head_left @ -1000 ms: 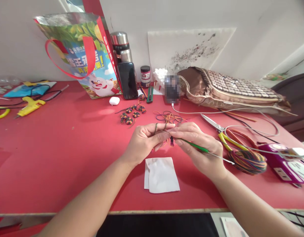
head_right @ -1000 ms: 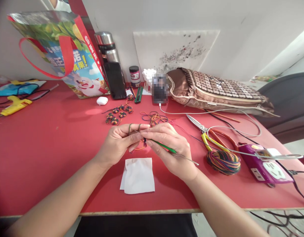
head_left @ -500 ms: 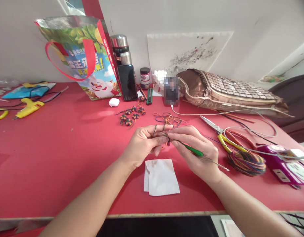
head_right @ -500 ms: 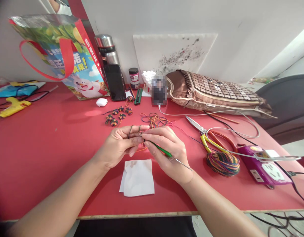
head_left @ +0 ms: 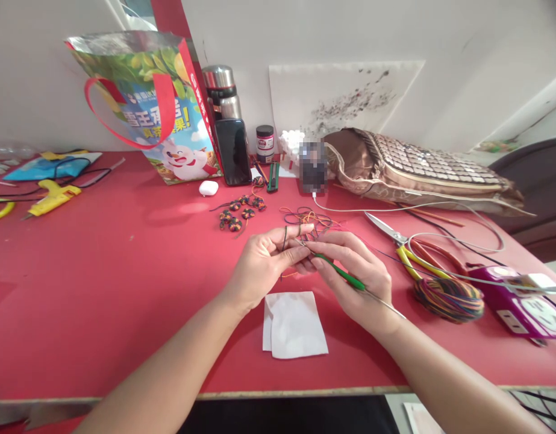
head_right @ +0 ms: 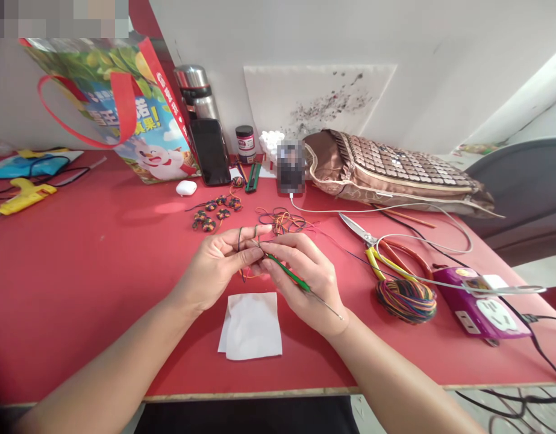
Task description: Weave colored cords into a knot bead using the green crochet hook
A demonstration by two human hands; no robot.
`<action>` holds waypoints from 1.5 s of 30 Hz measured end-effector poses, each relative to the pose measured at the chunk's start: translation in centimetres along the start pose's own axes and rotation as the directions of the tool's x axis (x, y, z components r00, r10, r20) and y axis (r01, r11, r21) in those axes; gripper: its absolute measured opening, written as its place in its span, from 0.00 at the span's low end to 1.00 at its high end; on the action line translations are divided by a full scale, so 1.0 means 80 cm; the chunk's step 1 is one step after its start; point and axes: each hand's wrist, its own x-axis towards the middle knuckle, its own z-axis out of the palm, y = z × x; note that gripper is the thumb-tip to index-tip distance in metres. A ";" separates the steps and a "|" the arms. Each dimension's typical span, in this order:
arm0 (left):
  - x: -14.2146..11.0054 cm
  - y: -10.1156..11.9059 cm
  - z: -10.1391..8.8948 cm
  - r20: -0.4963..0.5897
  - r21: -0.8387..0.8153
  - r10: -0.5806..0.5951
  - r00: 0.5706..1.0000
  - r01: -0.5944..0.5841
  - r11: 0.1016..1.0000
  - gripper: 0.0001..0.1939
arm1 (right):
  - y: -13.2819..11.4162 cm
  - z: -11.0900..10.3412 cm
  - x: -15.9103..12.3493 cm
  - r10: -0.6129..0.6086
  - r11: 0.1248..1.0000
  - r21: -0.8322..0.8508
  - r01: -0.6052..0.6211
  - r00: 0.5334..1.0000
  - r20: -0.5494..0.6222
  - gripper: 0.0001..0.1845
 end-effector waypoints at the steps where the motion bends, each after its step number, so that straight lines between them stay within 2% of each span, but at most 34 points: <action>1: -0.001 0.000 0.000 0.006 0.017 0.013 1.000 -0.013 1.000 0.20 | -0.001 -0.001 0.001 0.008 1.000 -0.001 -0.008 1.000 -0.002 0.16; 6: 0.000 0.000 -0.002 0.029 0.060 0.012 0.999 -0.014 0.998 0.21 | -0.005 -0.004 0.002 0.098 0.995 0.016 -0.098 0.995 0.018 0.10; 12: 0.004 0.003 -0.003 0.002 -0.064 -0.004 1.000 0.004 0.998 0.21 | -0.002 -0.003 -0.007 0.258 0.957 0.131 -0.261 0.965 0.041 0.08; 17: 0.004 0.003 -0.001 -0.011 -0.125 -0.051 0.999 0.049 0.991 0.22 | -0.005 0.000 -0.010 0.296 0.941 0.165 -0.297 0.955 0.032 0.07; 26: 0.005 0.002 0.000 -0.036 -0.126 -0.070 0.997 0.065 0.990 0.19 | -0.006 0.004 -0.005 0.374 0.896 0.261 -0.360 0.927 -0.006 0.07; 30: 0.003 0.005 -0.001 -0.050 -0.132 -0.069 0.996 0.062 0.989 0.20 | -0.008 0.002 -0.006 0.341 0.905 0.267 -0.331 0.940 0.010 0.08; 35: 0.001 0.004 0.000 -0.069 -0.132 -0.075 0.995 0.065 0.989 0.23 | -0.011 -0.005 -0.009 0.161 0.967 0.188 -0.174 0.984 0.082 0.12; 37: 0.001 0.001 0.003 -0.072 -0.127 -0.071 0.995 0.062 0.990 0.25 | -0.011 -0.005 -0.010 0.151 0.973 0.169 -0.159 0.987 0.061 0.12; 41: 0.001 -0.007 0.008 -0.104 -0.102 -0.017 0.994 0.006 0.995 0.30 | -0.011 0.001 -0.009 0.311 0.932 0.212 -0.294 0.949 -0.052 0.10; 45: -0.001 -0.010 0.012 -0.131 -0.052 0.023 0.991 -0.030 0.998 0.31 | -0.012 0.006 -0.008 0.393 0.887 0.280 -0.368 0.919 -0.040 0.08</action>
